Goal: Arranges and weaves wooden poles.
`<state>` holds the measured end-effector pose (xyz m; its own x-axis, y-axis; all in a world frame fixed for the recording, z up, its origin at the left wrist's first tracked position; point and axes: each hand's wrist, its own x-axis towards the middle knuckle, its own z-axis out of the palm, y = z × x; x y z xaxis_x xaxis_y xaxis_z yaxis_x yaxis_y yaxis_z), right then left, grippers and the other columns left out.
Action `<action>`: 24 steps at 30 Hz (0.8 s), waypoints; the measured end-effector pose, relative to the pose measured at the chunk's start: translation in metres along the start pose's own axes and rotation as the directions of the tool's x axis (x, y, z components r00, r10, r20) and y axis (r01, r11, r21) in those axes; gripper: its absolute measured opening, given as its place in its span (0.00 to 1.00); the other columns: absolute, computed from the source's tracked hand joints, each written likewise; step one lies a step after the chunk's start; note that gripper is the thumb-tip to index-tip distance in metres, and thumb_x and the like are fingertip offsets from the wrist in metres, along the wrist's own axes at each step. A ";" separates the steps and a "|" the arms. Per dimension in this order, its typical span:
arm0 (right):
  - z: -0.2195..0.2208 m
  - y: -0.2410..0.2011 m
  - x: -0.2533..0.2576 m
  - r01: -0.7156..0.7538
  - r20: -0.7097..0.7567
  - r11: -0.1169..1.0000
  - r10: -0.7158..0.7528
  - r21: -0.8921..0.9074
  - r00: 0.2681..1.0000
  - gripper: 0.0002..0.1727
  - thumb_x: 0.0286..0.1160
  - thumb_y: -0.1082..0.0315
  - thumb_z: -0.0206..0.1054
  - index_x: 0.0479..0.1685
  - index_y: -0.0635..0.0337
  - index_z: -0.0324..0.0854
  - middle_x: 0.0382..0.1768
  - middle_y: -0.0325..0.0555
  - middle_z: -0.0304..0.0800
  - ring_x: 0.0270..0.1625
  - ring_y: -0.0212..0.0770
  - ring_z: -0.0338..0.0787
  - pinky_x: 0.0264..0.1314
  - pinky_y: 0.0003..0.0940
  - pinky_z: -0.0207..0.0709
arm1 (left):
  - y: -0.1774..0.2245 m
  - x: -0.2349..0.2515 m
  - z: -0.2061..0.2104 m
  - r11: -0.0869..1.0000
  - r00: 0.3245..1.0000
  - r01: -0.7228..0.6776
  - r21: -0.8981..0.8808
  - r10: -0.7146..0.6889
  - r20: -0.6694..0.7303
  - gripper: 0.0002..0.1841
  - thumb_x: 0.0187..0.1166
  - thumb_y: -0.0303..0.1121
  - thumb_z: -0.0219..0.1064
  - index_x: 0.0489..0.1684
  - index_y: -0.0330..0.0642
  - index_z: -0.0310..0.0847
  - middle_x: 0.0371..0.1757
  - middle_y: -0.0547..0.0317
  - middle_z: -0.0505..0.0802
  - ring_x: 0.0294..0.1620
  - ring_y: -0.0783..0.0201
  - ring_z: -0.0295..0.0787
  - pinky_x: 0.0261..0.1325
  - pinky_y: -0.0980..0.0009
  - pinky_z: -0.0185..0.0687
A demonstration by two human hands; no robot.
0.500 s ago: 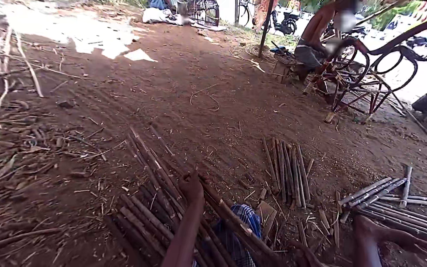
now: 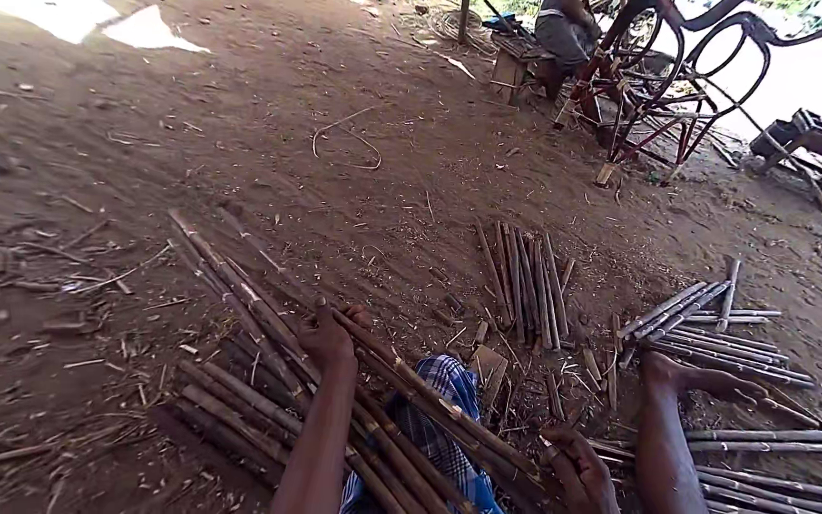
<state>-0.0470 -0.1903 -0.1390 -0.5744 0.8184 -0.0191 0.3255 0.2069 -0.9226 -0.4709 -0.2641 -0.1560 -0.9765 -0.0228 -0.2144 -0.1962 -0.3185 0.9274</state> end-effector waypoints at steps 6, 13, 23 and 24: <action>-0.003 0.013 0.003 0.077 0.085 0.992 -0.085 0.100 0.993 0.09 0.70 0.70 0.68 0.45 0.57 0.91 0.26 0.37 0.88 0.20 0.29 0.79 0.21 0.26 0.73 | -0.004 -0.011 0.011 1.000 0.999 -0.023 0.019 0.022 0.040 0.20 0.85 0.37 0.69 0.61 0.34 0.67 0.32 0.54 0.92 0.28 0.60 0.96 0.38 0.64 0.97; 0.000 0.017 0.004 0.132 0.151 0.990 -0.137 0.043 0.979 0.07 0.71 0.67 0.71 0.44 0.55 0.91 0.28 0.35 0.90 0.22 0.27 0.82 0.24 0.25 0.77 | -0.012 -0.007 0.010 0.998 0.998 -0.052 0.033 0.051 0.039 0.20 0.83 0.36 0.71 0.59 0.36 0.64 0.30 0.58 0.89 0.25 0.63 0.92 0.36 0.65 0.95; 0.012 0.012 0.000 0.277 0.132 0.938 -0.253 -0.208 0.958 0.06 0.69 0.64 0.72 0.40 0.51 0.92 0.34 0.33 0.92 0.29 0.22 0.84 0.31 0.20 0.80 | -0.002 -0.012 0.015 0.995 0.999 -0.027 0.095 0.022 0.045 0.18 0.85 0.36 0.68 0.61 0.39 0.63 0.31 0.60 0.86 0.25 0.65 0.91 0.36 0.67 0.94; 0.012 0.012 0.000 0.282 0.127 0.936 -0.260 -0.209 0.957 0.06 0.69 0.64 0.73 0.40 0.51 0.92 0.33 0.33 0.91 0.28 0.22 0.83 0.30 0.20 0.80 | -0.002 -0.013 0.015 0.994 0.999 -0.027 0.107 0.022 0.046 0.18 0.86 0.36 0.67 0.61 0.39 0.64 0.31 0.60 0.87 0.25 0.65 0.90 0.36 0.66 0.93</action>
<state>-0.0518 -0.1944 -0.1543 -0.7297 0.6616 0.1729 0.2999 0.5368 -0.7886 -0.4596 -0.2487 -0.1501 -0.9836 0.0138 -0.1796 -0.1784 -0.2145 0.9603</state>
